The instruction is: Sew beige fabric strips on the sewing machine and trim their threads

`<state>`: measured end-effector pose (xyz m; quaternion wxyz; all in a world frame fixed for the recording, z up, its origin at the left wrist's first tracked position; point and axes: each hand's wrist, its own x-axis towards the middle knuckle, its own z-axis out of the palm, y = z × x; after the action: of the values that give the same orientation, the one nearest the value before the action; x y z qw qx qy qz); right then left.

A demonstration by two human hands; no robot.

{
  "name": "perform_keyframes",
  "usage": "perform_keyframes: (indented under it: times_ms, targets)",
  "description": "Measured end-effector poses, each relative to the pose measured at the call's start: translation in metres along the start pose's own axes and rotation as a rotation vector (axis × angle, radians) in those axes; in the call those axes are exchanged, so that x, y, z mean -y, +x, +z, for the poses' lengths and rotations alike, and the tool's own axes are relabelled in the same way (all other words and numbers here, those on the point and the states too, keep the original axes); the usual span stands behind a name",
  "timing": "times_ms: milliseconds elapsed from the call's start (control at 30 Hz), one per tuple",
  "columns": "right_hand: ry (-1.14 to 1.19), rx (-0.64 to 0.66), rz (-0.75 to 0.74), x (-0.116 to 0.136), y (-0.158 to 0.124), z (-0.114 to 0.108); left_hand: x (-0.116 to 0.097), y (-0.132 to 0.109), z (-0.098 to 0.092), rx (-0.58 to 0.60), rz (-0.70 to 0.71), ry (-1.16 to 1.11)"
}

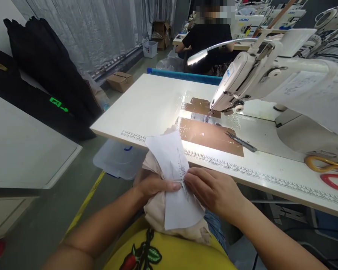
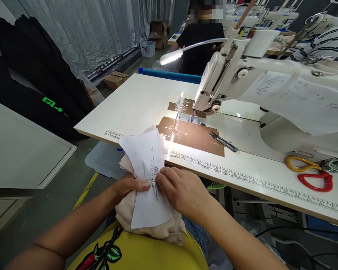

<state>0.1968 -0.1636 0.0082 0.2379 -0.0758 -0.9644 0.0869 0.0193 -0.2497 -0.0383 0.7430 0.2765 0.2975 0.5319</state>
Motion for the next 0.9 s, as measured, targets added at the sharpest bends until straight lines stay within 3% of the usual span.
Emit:
perform_keyframes:
  times_ms: [167, 233, 300, 433, 533, 600, 700, 767, 900]
  targets:
    - [0.969, 0.144, 0.398, -0.003, -0.001, -0.006, 0.003, -0.001, -0.005, 0.036, 0.027, -0.036]
    - [1.146, 0.199, 0.493, -0.012, -0.004, -0.017, 0.003, 0.0, -0.009, 0.063, 0.006, -0.027]
    - [1.015, 0.242, 0.504, -0.022, -0.004, -0.035, 0.002, 0.0, -0.011, 0.086, -0.019, -0.021]
    - [0.423, 0.344, 0.415, -0.035, 0.003, -0.066, -0.006, 0.0, -0.01, 0.066, 0.015, -0.006]
    - [0.077, 0.423, 0.376, -0.035, 0.013, -0.067, -0.014, -0.002, -0.006, 0.098, -0.001, 0.078]
    - [-0.036, 0.48, 0.354, -0.031, 0.022, -0.06, -0.018, -0.004, -0.002, 0.115, -0.009, 0.132]
    - [-0.038, 0.518, 0.405, -0.027, 0.036, -0.049, -0.022, -0.006, 0.007, 0.092, 0.025, 0.184]
    - [0.068, 0.481, 0.503, -0.028, 0.045, -0.04, -0.024, -0.005, 0.016, 0.15, 0.068, 0.248]
    - [0.635, 0.129, 0.74, -0.041, 0.056, -0.016, -0.031, 0.0, 0.036, 0.329, 0.144, 0.393]
